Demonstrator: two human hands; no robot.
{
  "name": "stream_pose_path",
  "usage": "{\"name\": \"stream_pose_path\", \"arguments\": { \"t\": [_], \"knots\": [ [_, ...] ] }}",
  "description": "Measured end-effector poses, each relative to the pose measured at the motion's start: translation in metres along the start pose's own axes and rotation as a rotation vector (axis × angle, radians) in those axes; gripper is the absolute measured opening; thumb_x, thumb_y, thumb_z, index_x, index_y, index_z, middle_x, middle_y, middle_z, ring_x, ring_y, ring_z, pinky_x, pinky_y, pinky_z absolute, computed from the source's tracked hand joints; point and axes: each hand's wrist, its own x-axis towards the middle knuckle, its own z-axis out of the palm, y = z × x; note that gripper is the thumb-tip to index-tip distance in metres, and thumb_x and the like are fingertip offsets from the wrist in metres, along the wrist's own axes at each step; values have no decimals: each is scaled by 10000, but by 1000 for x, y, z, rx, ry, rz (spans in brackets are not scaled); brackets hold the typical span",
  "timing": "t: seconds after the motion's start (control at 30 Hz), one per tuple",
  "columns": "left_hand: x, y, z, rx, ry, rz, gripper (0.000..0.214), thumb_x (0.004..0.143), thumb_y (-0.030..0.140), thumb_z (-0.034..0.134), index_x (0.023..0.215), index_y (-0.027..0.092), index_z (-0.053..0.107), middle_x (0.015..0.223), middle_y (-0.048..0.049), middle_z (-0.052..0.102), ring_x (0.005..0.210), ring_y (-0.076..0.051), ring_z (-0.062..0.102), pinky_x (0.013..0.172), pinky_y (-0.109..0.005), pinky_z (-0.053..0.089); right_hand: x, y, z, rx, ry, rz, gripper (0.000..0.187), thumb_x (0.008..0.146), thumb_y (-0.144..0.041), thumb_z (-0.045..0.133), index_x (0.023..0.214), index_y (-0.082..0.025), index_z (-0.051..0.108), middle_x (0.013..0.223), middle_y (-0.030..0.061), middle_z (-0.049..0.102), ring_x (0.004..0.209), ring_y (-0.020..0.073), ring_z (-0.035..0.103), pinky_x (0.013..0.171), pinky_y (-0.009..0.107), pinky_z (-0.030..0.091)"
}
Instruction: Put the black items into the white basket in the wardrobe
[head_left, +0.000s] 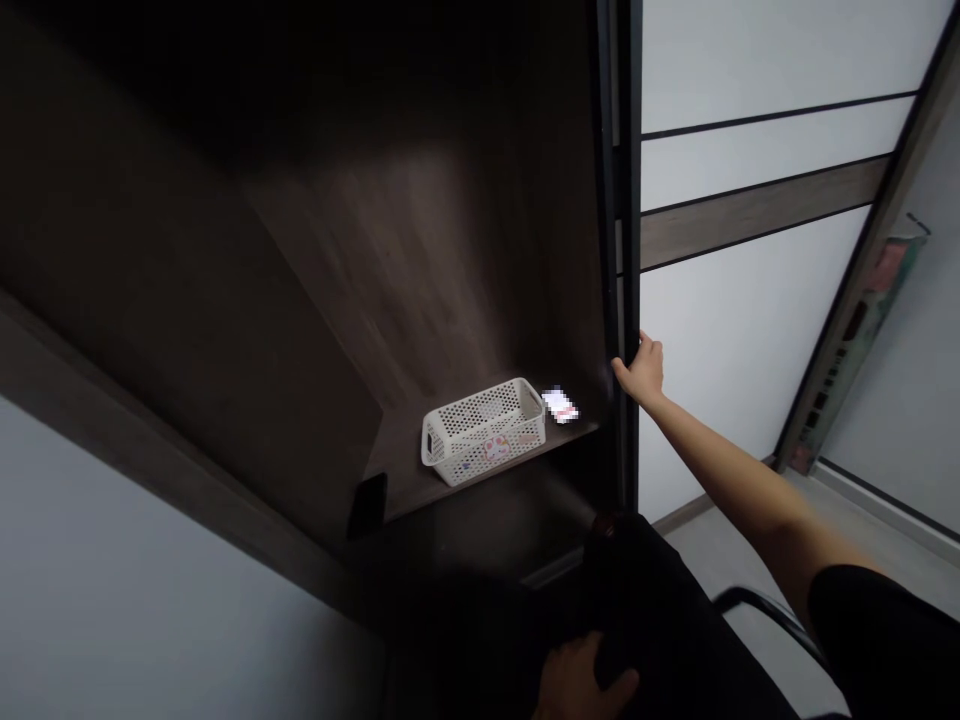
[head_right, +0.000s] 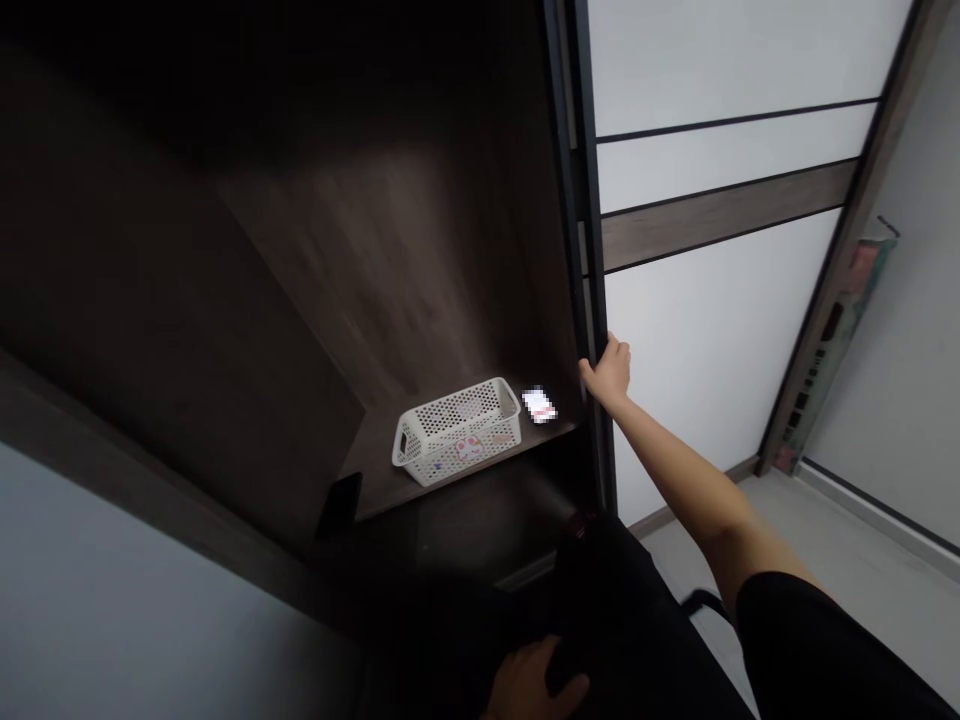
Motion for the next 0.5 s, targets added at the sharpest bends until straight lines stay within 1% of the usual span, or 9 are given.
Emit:
{"name": "stream_pose_path", "arguments": {
  "t": [0.1, 0.23, 0.4, 0.5],
  "knots": [
    [0, 3, -4, -3, 3, 46, 850, 905, 682, 481, 1574, 166, 576, 1571, -132, 621, 1469, -341, 555, 1265, -470, 359, -2, -1, 2, 18, 4, -1, 748, 803, -393, 589, 1487, -145, 417, 1297, 174, 504, 1246, 361, 505, 1090, 568, 491],
    [-3, 9, -8, -15, 22, 77, 800, 899, 701, 504, 1509, 199, 635, 1489, -130, 687, 1398, -359, 613, 1221, -484, 411, -8, -1, 8, 43, -26, -45, 743, 798, -377, 589, 1484, -151, 410, 1283, 168, 501, 1221, 355, 509, 1075, 578, 503],
    [-5, 9, -3, -61, 57, 107, 797, 893, 699, 560, 1504, 194, 636, 1481, -146, 688, 1396, -365, 613, 1236, -521, 398, -26, -8, 22, 89, -58, -118, 768, 805, -356, 579, 1518, -170, 365, 1321, 166, 482, 1226, 359, 507, 1086, 617, 493],
    [-5, 2, -2, -105, 97, 124, 769, 891, 672, 598, 1503, 209, 634, 1507, -129, 670, 1421, -359, 589, 1259, -537, 379, -40, -19, 30, 114, -101, -172, 775, 827, -305, 554, 1556, -150, 343, 1295, 165, 491, 1205, 347, 525, 1058, 588, 523]
  ]
}}
